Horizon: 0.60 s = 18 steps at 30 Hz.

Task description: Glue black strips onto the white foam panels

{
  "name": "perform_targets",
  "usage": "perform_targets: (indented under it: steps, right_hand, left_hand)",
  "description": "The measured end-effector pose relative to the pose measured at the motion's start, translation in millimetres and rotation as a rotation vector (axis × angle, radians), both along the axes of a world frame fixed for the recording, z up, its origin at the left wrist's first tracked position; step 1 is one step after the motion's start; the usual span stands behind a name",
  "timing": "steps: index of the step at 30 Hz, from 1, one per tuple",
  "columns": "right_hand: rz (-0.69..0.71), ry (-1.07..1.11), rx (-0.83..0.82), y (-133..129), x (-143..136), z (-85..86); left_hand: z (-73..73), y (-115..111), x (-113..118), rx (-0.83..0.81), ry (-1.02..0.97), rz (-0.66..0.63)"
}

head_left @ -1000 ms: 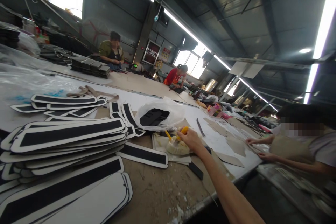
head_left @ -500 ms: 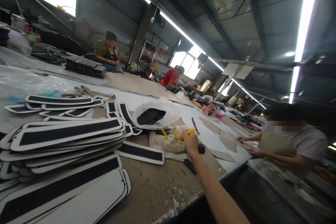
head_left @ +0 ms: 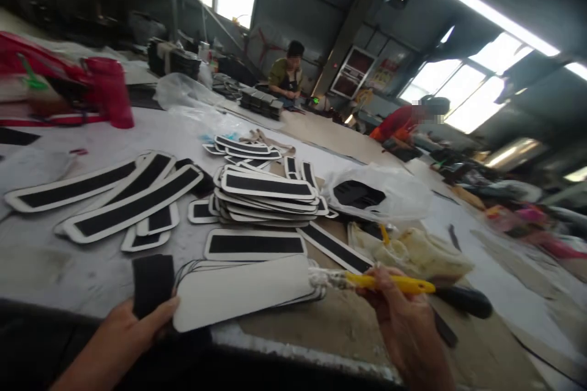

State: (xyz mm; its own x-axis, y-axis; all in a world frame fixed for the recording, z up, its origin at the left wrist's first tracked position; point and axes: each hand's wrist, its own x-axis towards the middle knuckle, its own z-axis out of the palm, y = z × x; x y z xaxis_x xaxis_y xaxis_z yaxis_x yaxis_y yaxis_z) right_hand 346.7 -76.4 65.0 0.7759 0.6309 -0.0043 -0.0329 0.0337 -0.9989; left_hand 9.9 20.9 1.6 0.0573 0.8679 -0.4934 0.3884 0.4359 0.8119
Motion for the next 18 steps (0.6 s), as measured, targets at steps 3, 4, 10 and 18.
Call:
perform_targets:
  steps: [3, 4, 10, 18]
  right_hand:
    - [0.274, 0.130, 0.012, 16, -82, -10.6]
    - [0.322, 0.151, 0.024, 22, -104, -14.3]
    - [0.451, 0.093, -0.041, 46, -154, -33.0]
    - [0.326, -0.072, -0.083, 42, -153, -21.1]
  left_hand:
    - [0.2, 0, -12, -0.057, -0.103, -0.006]
    - [1.1, 0, -11, -0.048, -0.128, -0.006]
    - [7.4, 0, -8, -0.019, -0.177, -0.081]
    - [7.5, 2, -11, -0.031, -0.172, -0.051]
